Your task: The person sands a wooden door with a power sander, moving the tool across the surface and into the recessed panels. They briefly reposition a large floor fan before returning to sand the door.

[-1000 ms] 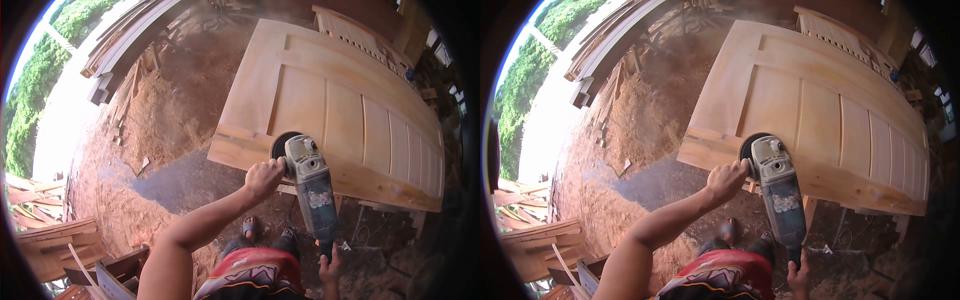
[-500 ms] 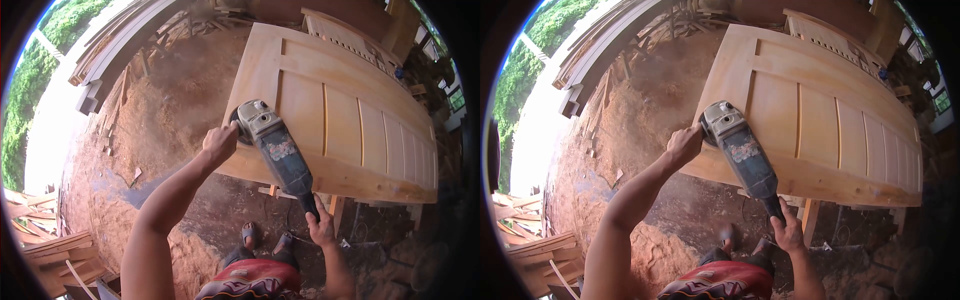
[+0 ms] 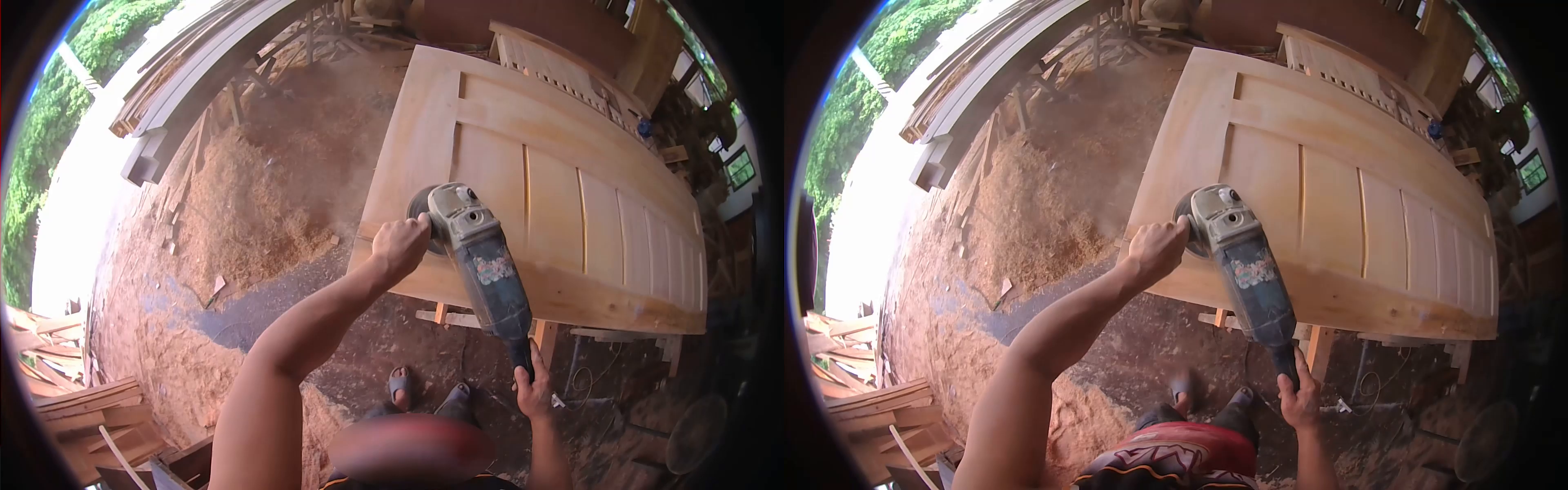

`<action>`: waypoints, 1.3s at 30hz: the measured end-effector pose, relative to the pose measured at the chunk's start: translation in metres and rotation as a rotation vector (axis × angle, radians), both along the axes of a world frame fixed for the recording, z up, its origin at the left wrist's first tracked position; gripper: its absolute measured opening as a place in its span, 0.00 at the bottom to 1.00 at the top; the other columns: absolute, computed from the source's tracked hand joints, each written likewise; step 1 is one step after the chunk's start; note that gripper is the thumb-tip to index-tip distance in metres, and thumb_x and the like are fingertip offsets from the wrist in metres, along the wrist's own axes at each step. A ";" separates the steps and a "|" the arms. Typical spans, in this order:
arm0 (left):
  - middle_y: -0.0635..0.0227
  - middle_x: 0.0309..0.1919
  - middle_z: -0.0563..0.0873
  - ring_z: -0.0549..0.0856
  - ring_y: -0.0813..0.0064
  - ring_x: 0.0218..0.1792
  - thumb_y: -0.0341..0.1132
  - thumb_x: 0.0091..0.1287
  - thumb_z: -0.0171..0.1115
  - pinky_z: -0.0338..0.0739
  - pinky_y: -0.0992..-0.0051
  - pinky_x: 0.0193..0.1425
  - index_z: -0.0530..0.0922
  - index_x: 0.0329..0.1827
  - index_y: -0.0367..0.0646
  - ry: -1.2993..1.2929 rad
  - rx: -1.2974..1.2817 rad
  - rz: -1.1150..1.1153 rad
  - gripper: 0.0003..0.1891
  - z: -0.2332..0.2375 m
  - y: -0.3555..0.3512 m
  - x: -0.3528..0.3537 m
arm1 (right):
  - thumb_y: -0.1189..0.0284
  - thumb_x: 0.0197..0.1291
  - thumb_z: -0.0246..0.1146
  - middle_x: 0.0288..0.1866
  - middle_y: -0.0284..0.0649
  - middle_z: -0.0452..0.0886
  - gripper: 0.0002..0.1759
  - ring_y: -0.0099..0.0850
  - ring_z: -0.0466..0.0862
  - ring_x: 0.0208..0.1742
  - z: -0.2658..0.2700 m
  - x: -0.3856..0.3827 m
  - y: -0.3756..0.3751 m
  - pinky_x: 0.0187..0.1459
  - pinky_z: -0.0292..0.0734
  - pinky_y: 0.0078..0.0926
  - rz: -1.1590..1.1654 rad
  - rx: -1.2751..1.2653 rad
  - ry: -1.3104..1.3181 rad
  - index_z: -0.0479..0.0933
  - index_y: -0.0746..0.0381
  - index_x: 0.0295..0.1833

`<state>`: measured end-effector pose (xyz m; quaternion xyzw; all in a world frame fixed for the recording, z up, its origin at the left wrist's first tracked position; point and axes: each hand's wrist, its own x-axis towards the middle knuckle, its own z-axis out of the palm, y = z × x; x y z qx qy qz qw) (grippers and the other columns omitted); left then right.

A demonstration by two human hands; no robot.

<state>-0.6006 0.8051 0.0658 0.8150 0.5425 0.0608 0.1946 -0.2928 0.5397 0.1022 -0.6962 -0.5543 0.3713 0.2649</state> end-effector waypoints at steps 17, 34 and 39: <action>0.45 0.40 0.89 0.90 0.42 0.40 0.29 0.71 0.55 0.84 0.48 0.45 0.71 0.47 0.36 0.074 -0.114 0.123 0.07 0.005 -0.116 -0.047 | 0.60 0.72 0.65 0.57 0.64 0.85 0.32 0.58 0.87 0.57 -0.005 -0.017 -0.081 0.56 0.83 0.43 0.193 0.130 -0.045 0.73 0.70 0.72; 0.50 0.38 0.89 0.92 0.47 0.40 0.28 0.69 0.58 0.87 0.53 0.41 0.72 0.46 0.37 -0.062 0.005 -0.186 0.07 -0.007 -0.160 0.332 | 0.63 0.74 0.58 0.34 0.38 0.79 0.36 0.24 0.76 0.27 -0.032 0.278 -0.234 0.30 0.73 0.28 -0.284 -0.039 0.077 0.61 0.66 0.83; 0.50 0.38 0.91 0.93 0.49 0.40 0.27 0.70 0.58 0.88 0.56 0.41 0.74 0.48 0.36 -0.045 -0.022 -0.275 0.07 -0.012 -0.179 0.452 | 0.70 0.71 0.58 0.41 0.36 0.80 0.37 0.22 0.74 0.27 -0.028 0.360 -0.263 0.30 0.73 0.25 -0.398 -0.041 0.094 0.60 0.64 0.84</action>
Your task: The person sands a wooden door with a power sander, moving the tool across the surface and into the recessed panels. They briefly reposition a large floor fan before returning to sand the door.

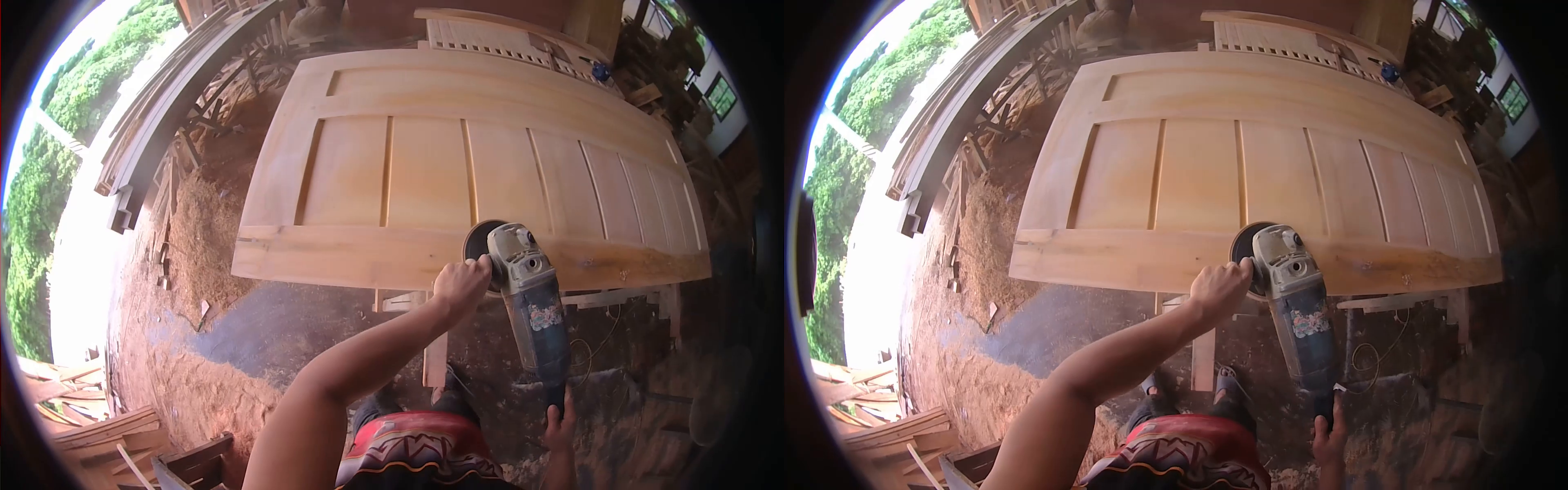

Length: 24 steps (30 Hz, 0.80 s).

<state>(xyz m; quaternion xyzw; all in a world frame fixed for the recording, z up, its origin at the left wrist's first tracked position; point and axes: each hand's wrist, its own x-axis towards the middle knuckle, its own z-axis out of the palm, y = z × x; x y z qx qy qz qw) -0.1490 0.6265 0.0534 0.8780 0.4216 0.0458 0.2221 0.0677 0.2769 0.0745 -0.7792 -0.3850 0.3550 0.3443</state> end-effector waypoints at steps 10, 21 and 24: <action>0.41 0.37 0.90 0.91 0.41 0.41 0.28 0.68 0.57 0.85 0.47 0.48 0.74 0.48 0.38 0.202 -0.061 0.252 0.08 0.002 0.011 -0.057 | 0.70 0.62 0.70 0.62 0.62 0.81 0.41 0.62 0.83 0.60 0.010 0.008 0.072 0.57 0.81 0.53 0.441 -0.003 -0.365 0.62 0.65 0.79; 0.40 0.36 0.90 0.89 0.36 0.40 0.31 0.70 0.60 0.82 0.41 0.48 0.77 0.54 0.42 0.242 -0.042 0.552 0.11 -0.004 -0.004 -0.164 | 0.81 0.55 0.65 0.56 0.55 0.80 0.51 0.57 0.87 0.44 -0.001 -0.036 0.141 0.42 0.88 0.50 0.806 0.247 -0.430 0.59 0.45 0.85; 0.40 0.36 0.90 0.89 0.36 0.39 0.30 0.69 0.60 0.82 0.41 0.48 0.77 0.55 0.42 0.240 -0.033 0.552 0.12 -0.004 -0.008 -0.125 | 0.83 0.57 0.63 0.54 0.54 0.79 0.52 0.58 0.88 0.42 -0.002 0.001 0.139 0.41 0.90 0.51 0.769 0.257 -0.444 0.59 0.35 0.85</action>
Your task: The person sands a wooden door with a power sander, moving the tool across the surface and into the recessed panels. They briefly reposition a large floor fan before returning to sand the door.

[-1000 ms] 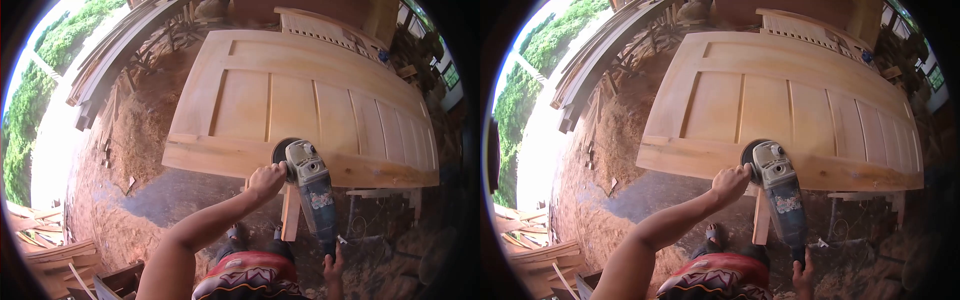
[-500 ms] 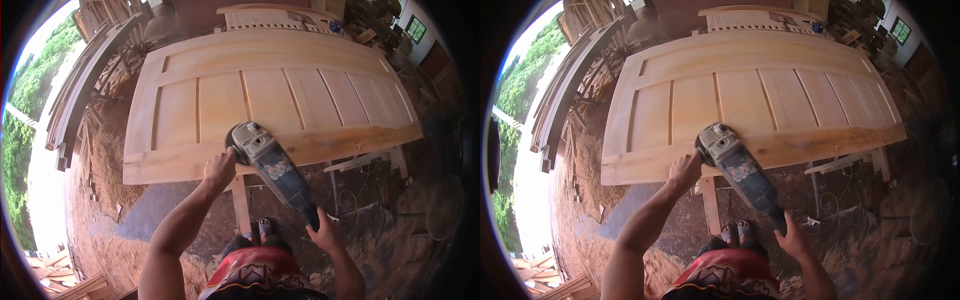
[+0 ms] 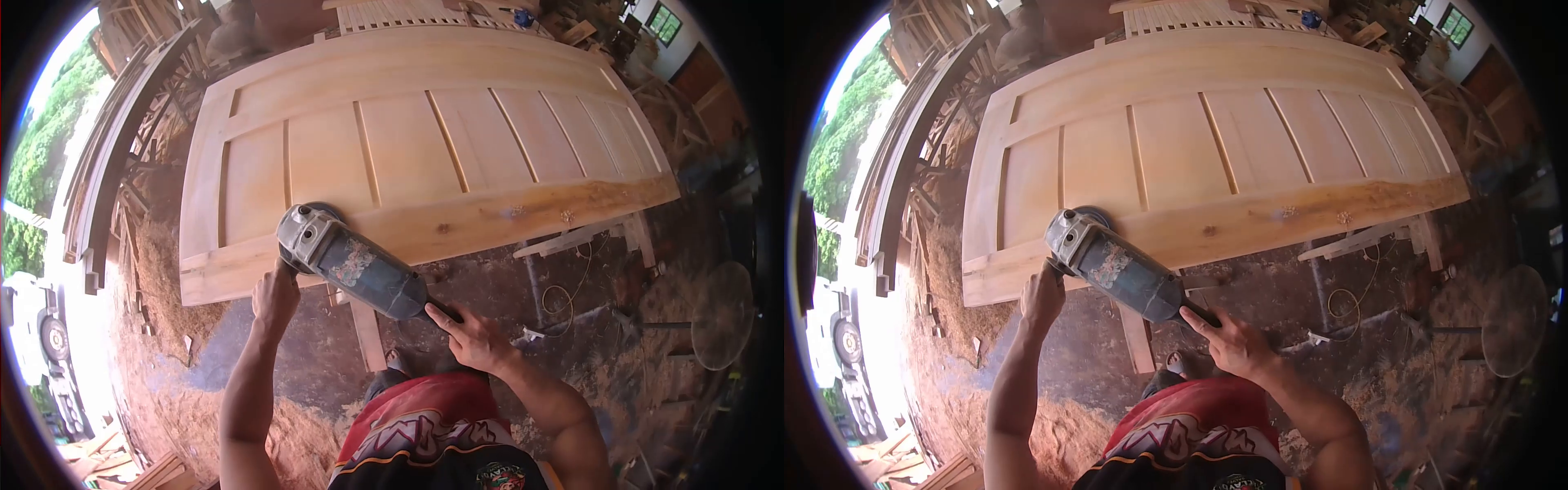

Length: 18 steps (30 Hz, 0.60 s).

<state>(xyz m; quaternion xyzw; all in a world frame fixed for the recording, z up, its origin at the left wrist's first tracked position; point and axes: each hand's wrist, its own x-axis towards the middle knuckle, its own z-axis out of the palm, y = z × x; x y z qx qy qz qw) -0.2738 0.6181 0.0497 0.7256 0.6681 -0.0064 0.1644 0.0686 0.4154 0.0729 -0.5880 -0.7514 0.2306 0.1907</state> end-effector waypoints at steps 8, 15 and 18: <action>0.43 0.36 0.90 0.91 0.40 0.39 0.31 0.70 0.56 0.83 0.45 0.47 0.74 0.47 0.37 -0.027 -0.027 -0.149 0.08 0.005 -0.025 0.204 | 0.79 0.57 0.69 0.53 0.51 0.82 0.48 0.53 0.88 0.44 0.002 0.172 -0.067 0.43 0.87 0.49 -0.158 -0.015 -0.092 0.64 0.39 0.83; 0.44 0.41 0.91 0.92 0.46 0.43 0.29 0.72 0.54 0.87 0.53 0.46 0.74 0.47 0.36 -0.091 -0.101 -0.392 0.06 0.019 -0.051 0.431 | 0.78 0.57 0.71 0.55 0.56 0.82 0.45 0.56 0.87 0.50 0.008 0.351 -0.158 0.46 0.84 0.48 -0.349 -0.022 -0.132 0.66 0.54 0.82; 0.48 0.41 0.91 0.93 0.51 0.43 0.30 0.74 0.54 0.88 0.58 0.45 0.75 0.47 0.38 -0.169 -0.033 -0.468 0.06 0.018 -0.063 0.511 | 0.79 0.58 0.70 0.55 0.57 0.82 0.44 0.57 0.86 0.53 0.008 0.409 -0.188 0.48 0.83 0.49 -0.457 -0.038 -0.145 0.66 0.57 0.82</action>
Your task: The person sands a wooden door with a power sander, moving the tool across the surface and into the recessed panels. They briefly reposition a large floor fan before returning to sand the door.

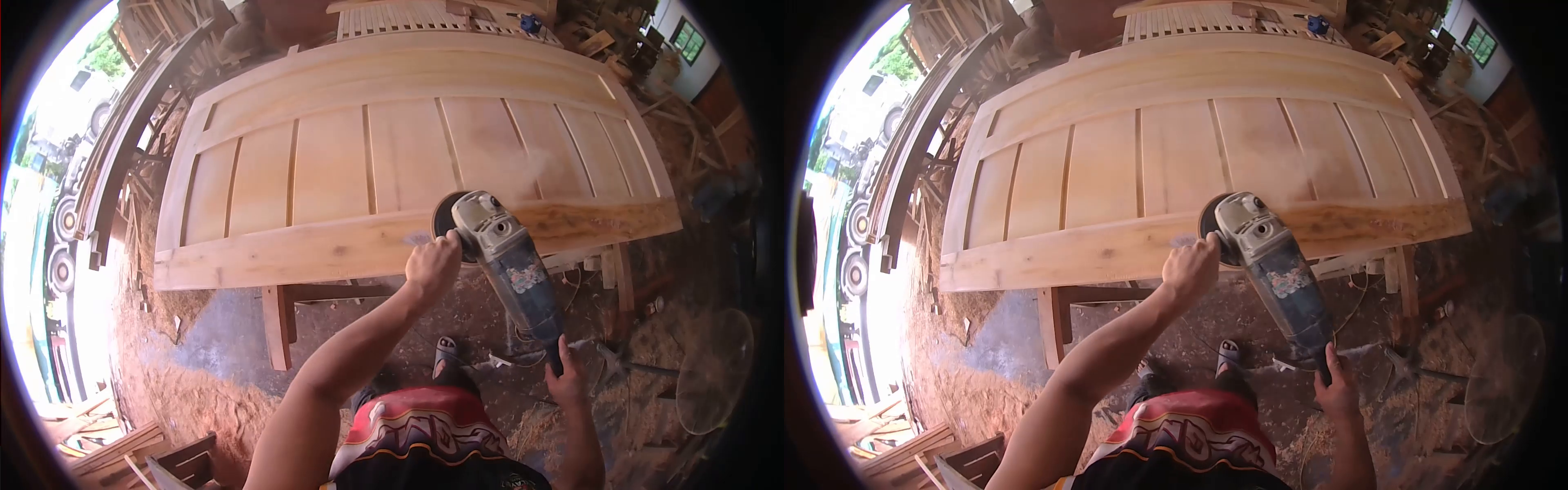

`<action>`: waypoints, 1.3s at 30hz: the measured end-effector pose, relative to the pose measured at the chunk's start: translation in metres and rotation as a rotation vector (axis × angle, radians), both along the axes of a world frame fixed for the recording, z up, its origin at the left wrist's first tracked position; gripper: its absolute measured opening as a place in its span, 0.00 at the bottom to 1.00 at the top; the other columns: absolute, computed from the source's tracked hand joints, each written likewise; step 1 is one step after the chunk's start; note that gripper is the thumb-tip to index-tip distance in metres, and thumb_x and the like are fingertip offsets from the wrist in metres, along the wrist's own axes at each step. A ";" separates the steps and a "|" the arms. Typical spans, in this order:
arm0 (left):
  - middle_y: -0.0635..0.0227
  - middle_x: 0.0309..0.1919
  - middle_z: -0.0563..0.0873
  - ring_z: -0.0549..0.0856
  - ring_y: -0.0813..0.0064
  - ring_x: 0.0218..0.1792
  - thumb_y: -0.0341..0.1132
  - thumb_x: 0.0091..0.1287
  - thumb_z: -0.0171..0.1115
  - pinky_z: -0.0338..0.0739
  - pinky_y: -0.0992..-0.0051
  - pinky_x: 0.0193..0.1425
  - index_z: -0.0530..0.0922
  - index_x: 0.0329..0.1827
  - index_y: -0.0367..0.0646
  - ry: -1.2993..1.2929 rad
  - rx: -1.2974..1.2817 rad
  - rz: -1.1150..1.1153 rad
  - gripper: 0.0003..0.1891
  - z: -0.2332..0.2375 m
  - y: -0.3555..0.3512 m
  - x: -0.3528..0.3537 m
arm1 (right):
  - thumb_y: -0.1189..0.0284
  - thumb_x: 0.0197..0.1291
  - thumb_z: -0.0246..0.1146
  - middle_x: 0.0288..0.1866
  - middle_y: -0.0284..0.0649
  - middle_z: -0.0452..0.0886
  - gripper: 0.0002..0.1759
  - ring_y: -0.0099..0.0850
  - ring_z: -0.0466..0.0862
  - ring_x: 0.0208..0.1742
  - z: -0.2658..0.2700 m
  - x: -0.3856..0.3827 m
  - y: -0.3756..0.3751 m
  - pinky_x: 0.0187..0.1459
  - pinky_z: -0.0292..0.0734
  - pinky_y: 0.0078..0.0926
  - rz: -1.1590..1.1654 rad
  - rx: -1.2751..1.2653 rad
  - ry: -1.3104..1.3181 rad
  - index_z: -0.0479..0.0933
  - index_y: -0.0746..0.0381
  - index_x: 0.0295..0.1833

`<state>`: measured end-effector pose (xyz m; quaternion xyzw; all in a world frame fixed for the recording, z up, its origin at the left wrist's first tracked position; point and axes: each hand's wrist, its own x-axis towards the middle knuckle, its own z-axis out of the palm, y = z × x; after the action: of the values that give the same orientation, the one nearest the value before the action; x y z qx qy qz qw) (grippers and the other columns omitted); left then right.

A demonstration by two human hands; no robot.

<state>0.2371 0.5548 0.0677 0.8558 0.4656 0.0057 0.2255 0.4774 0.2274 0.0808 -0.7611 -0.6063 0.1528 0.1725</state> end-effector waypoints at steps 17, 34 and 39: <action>0.45 0.39 0.90 0.92 0.45 0.41 0.30 0.70 0.57 0.86 0.50 0.48 0.74 0.47 0.39 0.130 0.054 0.190 0.07 -0.008 -0.023 -0.126 | 0.78 0.57 0.71 0.53 0.55 0.82 0.46 0.56 0.87 0.48 0.000 -0.078 0.032 0.43 0.85 0.50 0.223 0.020 0.068 0.65 0.48 0.82; 0.43 0.36 0.90 0.91 0.42 0.41 0.29 0.69 0.55 0.85 0.49 0.49 0.74 0.47 0.38 0.143 0.004 0.380 0.07 -0.003 -0.050 -0.122 | 0.64 0.68 0.70 0.62 0.60 0.83 0.37 0.58 0.86 0.60 0.007 -0.032 0.051 0.55 0.83 0.47 0.309 -0.067 0.313 0.67 0.65 0.78; 0.47 0.42 0.90 0.92 0.48 0.44 0.28 0.71 0.54 0.88 0.55 0.46 0.73 0.47 0.39 0.054 -0.041 0.192 0.05 0.003 -0.074 0.030 | 0.64 0.70 0.68 0.60 0.61 0.83 0.37 0.54 0.87 0.57 -0.004 0.086 -0.025 0.55 0.82 0.43 0.065 -0.067 0.320 0.67 0.69 0.78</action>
<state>0.2672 0.4813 0.0706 0.8022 0.5515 -0.0054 0.2286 0.5635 0.2022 0.0764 -0.7124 -0.5900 0.2975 0.2363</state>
